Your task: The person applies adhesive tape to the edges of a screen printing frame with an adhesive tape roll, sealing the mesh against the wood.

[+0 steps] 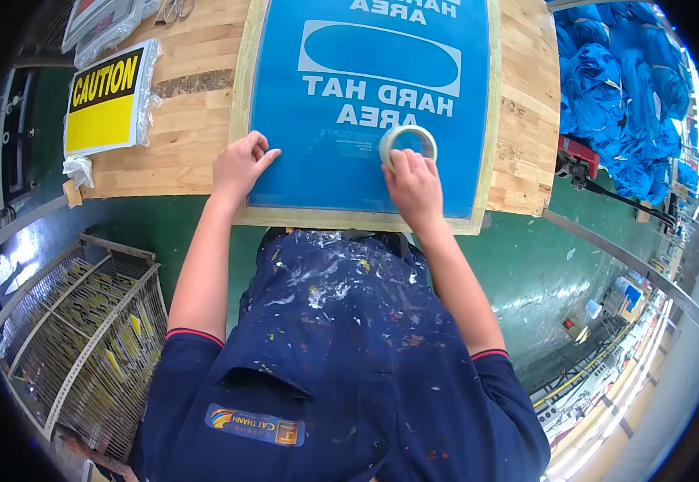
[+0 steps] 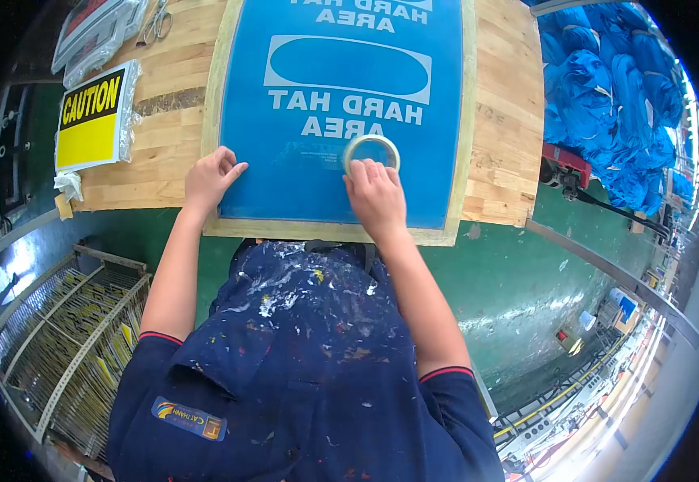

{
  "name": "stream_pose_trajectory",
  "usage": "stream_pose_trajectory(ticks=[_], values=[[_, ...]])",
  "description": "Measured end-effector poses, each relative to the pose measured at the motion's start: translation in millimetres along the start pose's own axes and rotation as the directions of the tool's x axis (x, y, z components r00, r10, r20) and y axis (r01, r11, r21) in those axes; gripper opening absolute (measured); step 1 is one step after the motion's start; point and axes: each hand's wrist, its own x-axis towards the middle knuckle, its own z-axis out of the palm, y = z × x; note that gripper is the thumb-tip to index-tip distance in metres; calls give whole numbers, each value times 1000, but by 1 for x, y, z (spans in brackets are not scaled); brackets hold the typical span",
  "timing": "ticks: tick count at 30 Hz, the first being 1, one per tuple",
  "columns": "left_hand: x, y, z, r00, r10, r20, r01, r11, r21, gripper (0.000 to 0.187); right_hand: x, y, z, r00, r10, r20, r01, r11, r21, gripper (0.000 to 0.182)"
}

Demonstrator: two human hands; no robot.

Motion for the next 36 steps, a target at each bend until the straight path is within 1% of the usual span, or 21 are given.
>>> stream_pose_trajectory(ticks=[2,3,6,9,14,17,18,21,23,25,27,28,31,32,35,36], values=[[-8,-15,10,991,70,-115,-79,993,-82,25,2,-4,16,997,45,63,-42,998,-45,20],[-12,-21,13,980,96,-174,-117,986,-116,22,2,-3,19,997,47,66,-44,998,-47,19],[-16,-28,26,943,152,-295,-198,971,-133,19,3,-2,26,997,50,66,-47,998,-50,17],[-12,-24,31,907,207,-367,-228,973,-16,17,14,-10,30,994,-3,108,7,999,-38,18],[-7,-27,32,884,255,-392,-275,962,5,16,32,-45,49,994,-70,87,78,993,-90,17],[-11,-27,33,892,247,-379,-261,965,16,16,36,-49,48,994,-70,89,73,997,-28,18],[-10,-26,33,895,244,-374,-255,967,21,16,37,-52,46,991,-68,112,71,997,-18,13],[-11,-24,32,893,248,-376,-255,966,31,16,44,-65,56,986,-120,115,122,992,-9,7],[-12,-22,32,896,241,-373,-245,969,39,16,50,-82,65,980,-153,127,149,988,44,10],[-11,-22,32,895,243,-373,-247,968,38,16,57,-102,78,976,-196,96,185,976,117,12],[-11,-25,34,895,242,-374,-249,968,30,16,62,-120,85,958,-268,99,253,956,148,11],[-11,-27,34,893,246,-378,-256,966,25,16,63,-126,86,951,-296,89,280,947,157,9],[-11,-29,32,891,246,-381,-261,965,14,16,54,-128,70,952,-305,18,293,929,226,10],[-11,-28,33,896,235,-377,-250,968,11,16,50,-122,60,959,-282,-5,275,931,242,15],[-11,-26,34,900,216,-379,-230,973,9,17,35,-89,48,992,-118,38,113,986,124,18],[-11,-26,34,899,217,-380,-229,973,14,17,29,-75,49,996,-83,28,80,993,88,19]])
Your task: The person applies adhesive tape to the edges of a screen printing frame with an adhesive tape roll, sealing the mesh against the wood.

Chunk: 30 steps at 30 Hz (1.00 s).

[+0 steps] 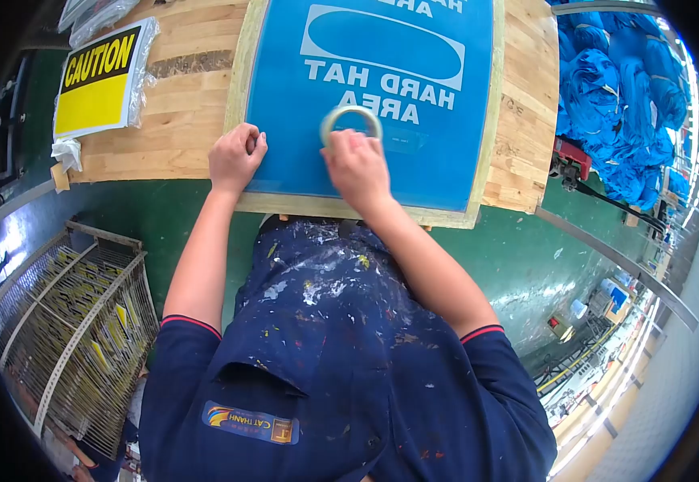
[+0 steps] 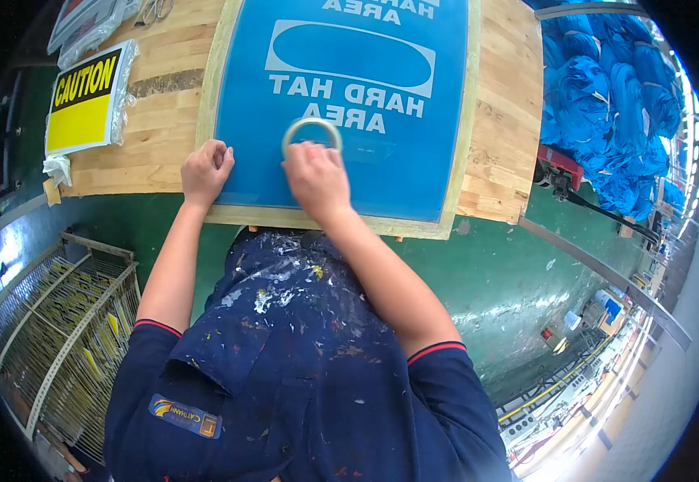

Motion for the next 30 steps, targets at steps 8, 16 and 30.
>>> stream_pose_trajectory(ticks=[8,16,30], values=[[-2,-1,-1,999,-30,19,30,999,-32,17,-24,51,-13,971,240,20,-232,956,-181,22],[-1,-2,-3,1000,-27,12,28,998,-50,16,-106,184,-80,771,631,-80,-617,712,-336,26],[1,-2,-6,1000,-5,-27,2,995,-99,17,-46,83,-39,951,297,82,-278,941,-192,22]])
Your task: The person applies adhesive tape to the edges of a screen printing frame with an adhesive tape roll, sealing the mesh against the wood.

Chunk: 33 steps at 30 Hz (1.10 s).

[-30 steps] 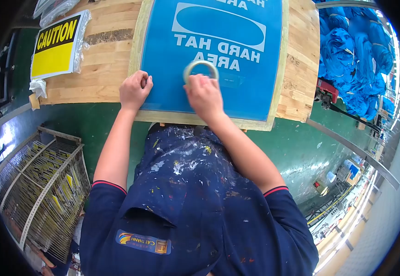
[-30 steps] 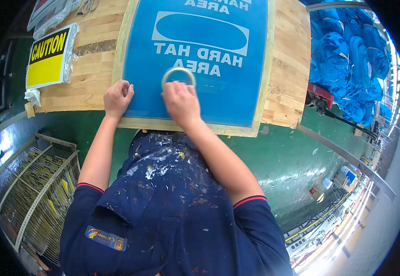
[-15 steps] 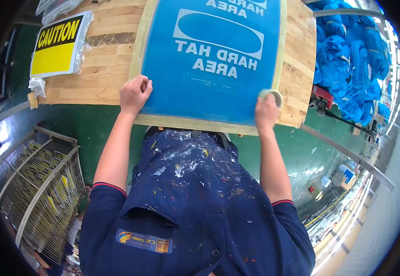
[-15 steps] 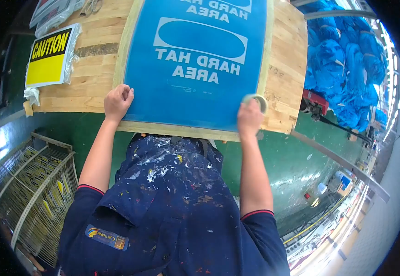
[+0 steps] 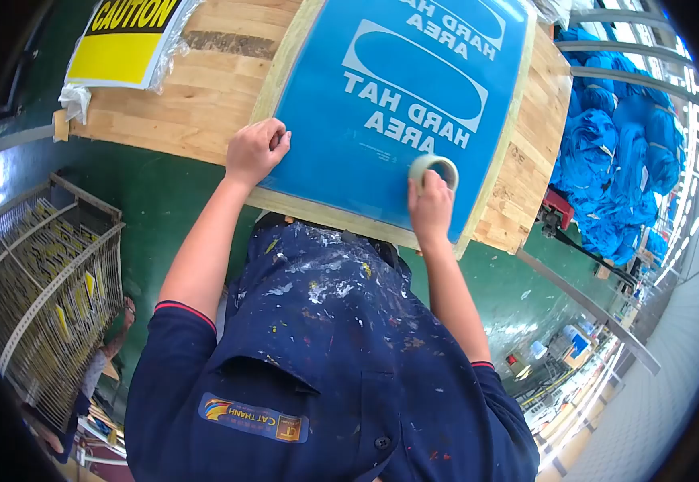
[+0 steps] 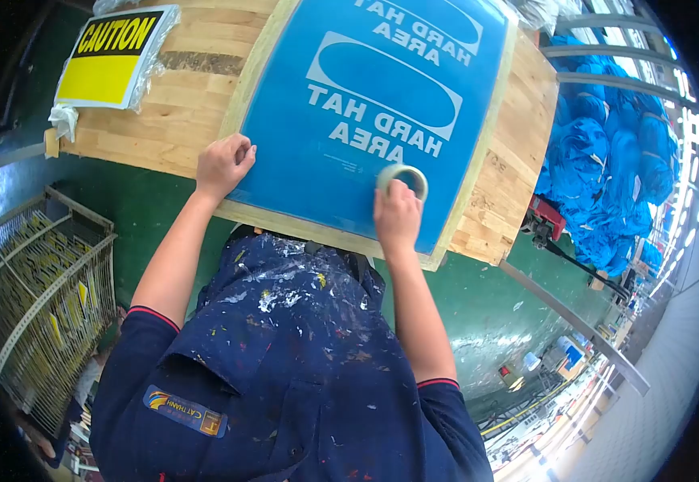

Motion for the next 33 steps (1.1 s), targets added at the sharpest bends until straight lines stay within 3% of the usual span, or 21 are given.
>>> stream_pose_trajectory(ticks=[10,13,16,20,23,25,30,33], values=[[1,-4,1,1000,18,7,-18,1000,9,16,6,3,-4,1000,-25,14,25,998,-62,21],[1,-3,1,1000,17,8,-17,1000,13,16,13,-23,11,1000,7,-4,-8,999,-33,22],[2,-2,0,1000,15,-9,-15,1000,11,17,18,-46,10,992,-121,18,122,992,-13,22],[3,-2,-1,1000,-4,10,4,1000,-13,17,5,3,2,1000,-16,-17,15,999,-43,22],[1,1,-1,1000,4,-14,-4,1000,-3,18,16,-26,9,1000,3,-20,-4,1000,-31,21],[6,0,-1,1000,16,-26,-17,1000,-4,17,23,-50,14,990,-131,-46,130,991,-26,20],[1,-3,-3,1000,27,6,-27,1000,-13,15,10,-10,-4,1000,5,16,-4,997,-78,20],[0,-5,1,1000,7,12,-7,1000,3,15,14,-17,3,1000,-28,-3,27,990,-137,20]])
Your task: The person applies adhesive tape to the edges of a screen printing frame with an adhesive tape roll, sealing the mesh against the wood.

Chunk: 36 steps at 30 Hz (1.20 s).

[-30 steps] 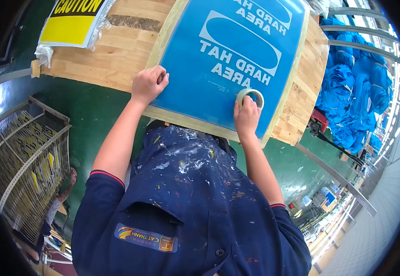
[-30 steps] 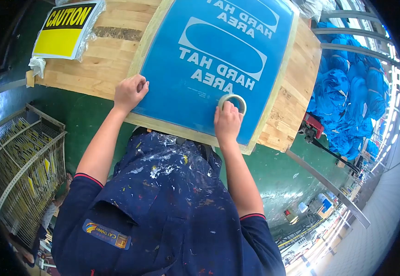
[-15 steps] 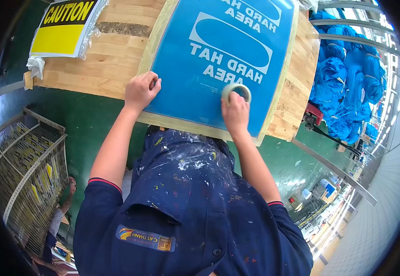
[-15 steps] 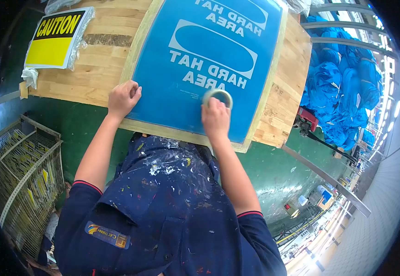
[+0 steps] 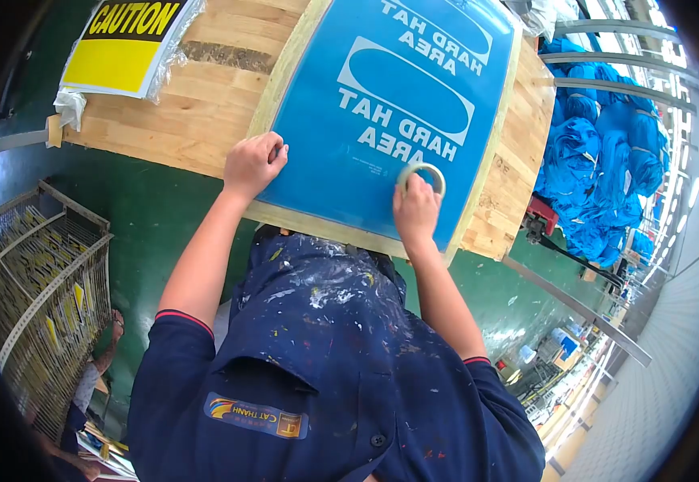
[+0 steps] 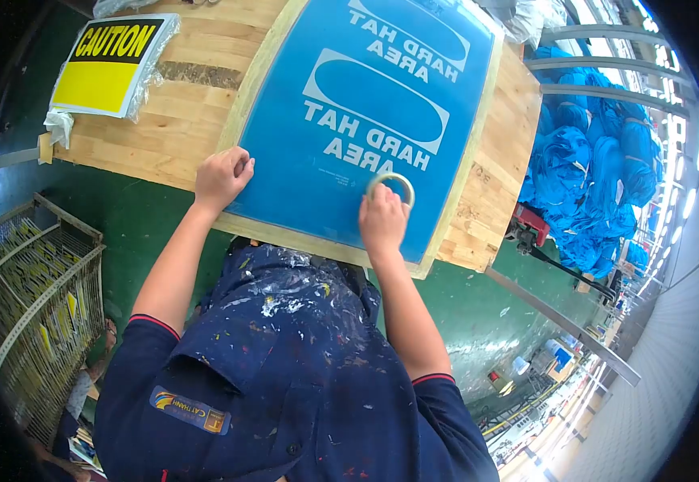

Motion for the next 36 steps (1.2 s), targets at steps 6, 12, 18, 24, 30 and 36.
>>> stream_pose_trajectory(ticks=[6,12,18,24,30,36], values=[[0,0,-3,1000,24,-7,-25,999,-26,15,-1,5,-8,993,-107,45,108,993,-39,19],[1,3,-1,998,33,-44,-34,999,-17,16,13,-28,-7,989,-137,63,139,990,-29,19],[1,7,-6,1000,-19,24,19,1000,4,17,5,5,-12,995,-84,60,84,996,-4,17],[1,6,-4,1000,1,16,-1,1000,6,17,7,-23,-5,989,-135,67,134,991,18,20],[2,6,-1,1000,1,7,-1,1000,25,17,6,-6,-7,990,-58,128,57,998,8,23],[1,1,1,999,38,-16,-38,999,7,16,39,-101,11,963,-263,66,256,962,92,21]])
